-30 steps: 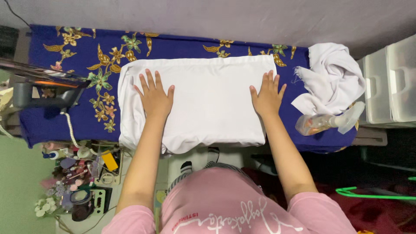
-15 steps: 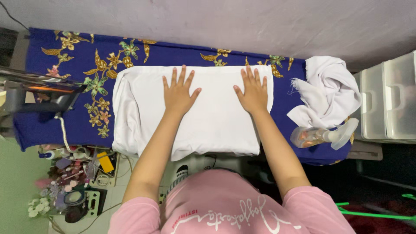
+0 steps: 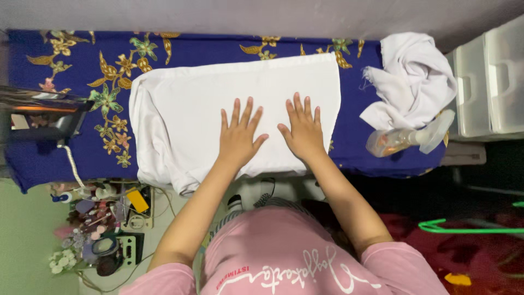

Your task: The person irons a white shirt on a blue floral ironing board. They repeatedly smooth the fabric with an iron, flip the shirt to iron different sections, and use a spray bottle to moisten the fabric before continuing.

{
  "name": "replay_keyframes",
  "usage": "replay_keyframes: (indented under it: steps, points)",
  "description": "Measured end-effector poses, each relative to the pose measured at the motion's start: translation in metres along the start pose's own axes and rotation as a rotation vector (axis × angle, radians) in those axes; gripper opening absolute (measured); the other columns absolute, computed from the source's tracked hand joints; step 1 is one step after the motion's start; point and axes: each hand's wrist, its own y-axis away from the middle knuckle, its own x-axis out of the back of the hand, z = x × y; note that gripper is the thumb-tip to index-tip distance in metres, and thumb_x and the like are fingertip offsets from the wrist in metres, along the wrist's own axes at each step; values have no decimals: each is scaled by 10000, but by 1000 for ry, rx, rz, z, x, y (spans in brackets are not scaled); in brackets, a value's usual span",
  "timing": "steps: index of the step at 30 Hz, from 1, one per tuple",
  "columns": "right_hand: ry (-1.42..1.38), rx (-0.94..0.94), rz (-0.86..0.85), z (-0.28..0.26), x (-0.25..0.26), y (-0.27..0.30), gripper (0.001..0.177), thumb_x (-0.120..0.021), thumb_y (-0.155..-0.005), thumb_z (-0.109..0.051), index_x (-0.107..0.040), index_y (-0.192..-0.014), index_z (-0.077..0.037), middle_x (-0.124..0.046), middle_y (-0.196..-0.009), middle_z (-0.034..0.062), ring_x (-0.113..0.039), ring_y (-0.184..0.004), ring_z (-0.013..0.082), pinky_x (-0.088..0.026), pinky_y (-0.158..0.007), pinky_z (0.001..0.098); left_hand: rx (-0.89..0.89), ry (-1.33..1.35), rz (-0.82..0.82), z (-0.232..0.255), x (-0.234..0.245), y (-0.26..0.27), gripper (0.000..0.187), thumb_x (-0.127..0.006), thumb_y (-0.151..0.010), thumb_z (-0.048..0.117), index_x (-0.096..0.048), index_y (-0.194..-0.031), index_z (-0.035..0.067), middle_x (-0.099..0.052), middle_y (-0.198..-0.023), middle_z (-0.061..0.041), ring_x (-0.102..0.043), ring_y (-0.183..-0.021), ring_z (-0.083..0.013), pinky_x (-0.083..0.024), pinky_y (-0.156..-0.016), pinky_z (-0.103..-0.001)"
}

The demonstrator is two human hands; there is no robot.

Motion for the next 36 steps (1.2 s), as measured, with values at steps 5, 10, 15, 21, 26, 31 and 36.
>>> replay_keyframes:
  steps: [5, 10, 15, 21, 26, 31, 36]
  points:
    - [44, -153, 153, 44, 1, 38, 657, -597, -996, -383, -410, -1533, -52, -322, -1638, 155, -245, -1502, 394, -137, -1176, 618, 32, -5, -63, 2, 7, 7, 698, -549, -963, 585, -427, -1567, 256, -218, -1688, -114, -133, -1549, -398, -51, -1200, -694]
    - [-239, -276, 717, 106, -40, 110, 223, -663, -1000, -122, -619, -1215, -160, -566, -1329, 78, -525, -1225, 258, -429, -1087, 417, -22, -24, -74, 28, 4, -6, 798, -571, -917, 606, -407, -1569, 176, -216, -1677, -159, -115, -1538, -432, -27, -1158, -730]
    - [-97, -328, 1293, 135, -10, 129, 677, -811, -925, -172, -343, -1394, -30, -371, -1383, 167, -428, -1273, 374, -350, -1145, 471, -283, 13, -181, 81, -19, -30, 775, -552, -932, 597, -396, -1560, 171, -235, -1669, -108, -125, -1545, -392, -41, -1188, -682]
    - [-950, -298, 992, 160, 58, 84, 619, -722, -1018, -118, -399, -1538, -28, -532, -1455, 148, -552, -1288, 224, -433, -1144, 371, -697, 336, -293, 95, -32, -29, 533, -553, -1008, 451, -561, -1423, 116, -474, -1565, -67, -347, -1495, -308, -181, -1234, -584]
    - [-720, -194, 687, 97, 100, 86, 336, -648, -1002, -102, -588, -1321, -16, -706, -1190, 70, -668, -1076, 159, -523, -955, 288, -293, 510, 27, 44, 7, 1, 280, -587, -1008, 238, -705, -1236, 126, -657, -1356, -84, -552, -1351, -304, -272, -1220, -583]
    - [-1192, 29, 142, -1, 93, 75, 243, -622, -966, -103, -671, -1181, -3, -703, -1026, 49, -651, -907, 119, -552, -810, 290, 132, 532, 504, -27, 43, 45, 293, -509, -1028, 71, -608, -1302, 34, -610, -1348, -171, -570, -1289, -348, -438, -1133, -466]
    - [-989, -33, -117, -83, 72, 68, 198, -670, -932, -212, -714, -937, -19, -690, -748, 24, -653, -708, 100, -536, -675, 264, 377, 648, 689, -55, 50, 85, 444, -502, -993, -18, -402, -1425, -29, -510, -1417, -209, -551, -1326, -353, -414, -1156, -452]
